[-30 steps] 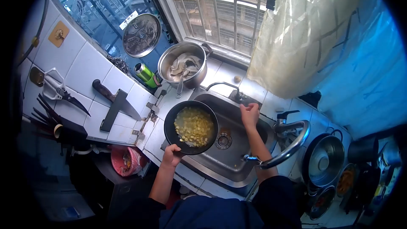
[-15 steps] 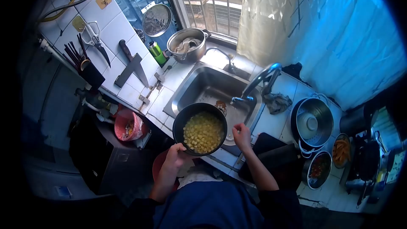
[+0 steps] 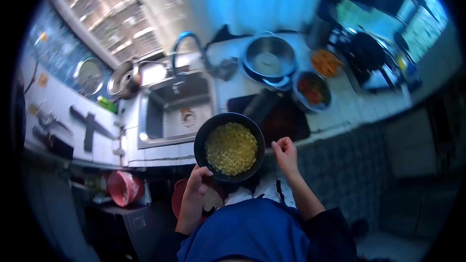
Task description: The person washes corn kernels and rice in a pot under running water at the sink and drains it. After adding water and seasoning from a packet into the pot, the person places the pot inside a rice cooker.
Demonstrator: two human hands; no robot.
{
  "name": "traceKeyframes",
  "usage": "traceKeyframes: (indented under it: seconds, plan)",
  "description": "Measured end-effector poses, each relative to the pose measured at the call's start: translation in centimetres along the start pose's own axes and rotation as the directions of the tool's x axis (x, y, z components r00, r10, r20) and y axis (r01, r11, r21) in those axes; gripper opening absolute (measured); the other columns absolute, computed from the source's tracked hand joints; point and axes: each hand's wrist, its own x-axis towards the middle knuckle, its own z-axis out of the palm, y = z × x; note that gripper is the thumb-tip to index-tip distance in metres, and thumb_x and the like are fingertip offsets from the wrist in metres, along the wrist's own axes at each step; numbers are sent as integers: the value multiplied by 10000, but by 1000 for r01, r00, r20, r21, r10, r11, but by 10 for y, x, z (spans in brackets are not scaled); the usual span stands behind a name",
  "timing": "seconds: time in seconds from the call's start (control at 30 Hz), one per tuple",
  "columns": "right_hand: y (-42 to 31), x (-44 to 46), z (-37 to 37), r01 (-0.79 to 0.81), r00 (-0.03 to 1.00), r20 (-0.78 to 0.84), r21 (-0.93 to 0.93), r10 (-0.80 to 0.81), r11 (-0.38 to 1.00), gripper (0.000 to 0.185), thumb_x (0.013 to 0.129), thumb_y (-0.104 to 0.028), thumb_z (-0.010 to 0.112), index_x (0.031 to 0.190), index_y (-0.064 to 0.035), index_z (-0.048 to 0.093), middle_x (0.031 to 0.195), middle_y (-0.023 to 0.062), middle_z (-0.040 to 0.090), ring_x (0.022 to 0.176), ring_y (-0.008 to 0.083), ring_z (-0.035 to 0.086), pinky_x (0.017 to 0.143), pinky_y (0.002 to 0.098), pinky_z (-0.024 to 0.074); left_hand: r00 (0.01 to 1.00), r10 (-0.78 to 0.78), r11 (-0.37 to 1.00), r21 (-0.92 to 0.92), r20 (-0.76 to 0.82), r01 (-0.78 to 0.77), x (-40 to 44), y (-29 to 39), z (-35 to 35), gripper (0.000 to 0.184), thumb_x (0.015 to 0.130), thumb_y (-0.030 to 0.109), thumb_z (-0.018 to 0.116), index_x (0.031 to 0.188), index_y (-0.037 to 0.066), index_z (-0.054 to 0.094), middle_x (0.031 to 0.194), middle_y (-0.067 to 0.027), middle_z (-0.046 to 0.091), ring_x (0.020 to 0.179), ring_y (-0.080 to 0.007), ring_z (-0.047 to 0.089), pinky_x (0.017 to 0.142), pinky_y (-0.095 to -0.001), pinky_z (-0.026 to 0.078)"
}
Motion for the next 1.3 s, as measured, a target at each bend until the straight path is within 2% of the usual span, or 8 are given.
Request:
traceKeyframes:
  seconds: [0.07,0.33,0.6,0.77,0.83,0.93,1.0,1.3]
  plan:
    - [1,-34,-37,94,984,-158,42,-87,995,153,836,-123,573,744,-60,468,606,-34,490,548,32,456,510,177,367,998,-58,998,18,-18,58,-5,-15,31,425,578,-71,441,993,-26,519,891,-123,579,788,-263,585,687,-380,509]
    - [-17,-123,-148,76,862,-497,-67,-99,995,141,811,-103,588,721,-34,504,665,-1,547,630,58,504,604,200,409,924,-293,952,163,247,259,-5,-90,100,550,579,-51,453,1129,-45,449,1013,-159,561,889,-287,587,716,-387,521]
    - [4,-157,-273,-23,563,-791,-306,-241,952,151,774,-128,618,730,-5,543,680,54,563,689,147,522,660,272,420,769,-544,789,516,336,333,43,-182,225,717,575,-21,474,1266,61,302,1136,-138,465,986,-281,532,686,-384,540]
    - [12,-168,-381,-87,468,-859,-279,-208,956,148,763,-131,623,729,-7,550,683,69,559,686,173,522,653,281,417,735,-586,752,567,341,336,77,-259,297,641,577,-43,462,1211,-6,376,1080,-154,518,938,-284,563,704,-419,530]
    - [7,-163,-425,-86,445,-870,-278,-213,957,148,761,-134,625,729,-9,553,684,68,559,679,173,519,650,281,416,671,-649,724,560,358,402,88,-290,337,812,536,-27,460,1313,78,247,1156,-135,448,999,-290,518,673,-371,537]
    - [-9,-152,-475,-128,420,-884,-281,-205,951,140,754,-134,630,721,-18,559,697,70,570,699,188,521,665,289,413,618,-675,713,571,404,406,111,-336,386,791,543,-17,469,1301,68,257,1156,-147,445,986,-306,522,688,-406,532]
    - [-33,-139,-503,-135,396,-861,-398,-319,907,127,749,-133,633,720,-28,569,716,68,584,737,209,524,685,303,411,570,-736,638,657,366,402,119,-354,423,758,553,-7,483,1282,43,278,1161,-163,444,984,-319,524,702,-428,529]
    - [-34,-88,-643,-356,253,-890,-449,-378,819,243,671,-184,681,638,-54,479,738,77,523,782,277,488,704,349,386,231,-940,328,857,252,398,203,-492,594,662,582,18,508,1233,0,388,1179,-163,496,1049,-314,516,819,-480,482]
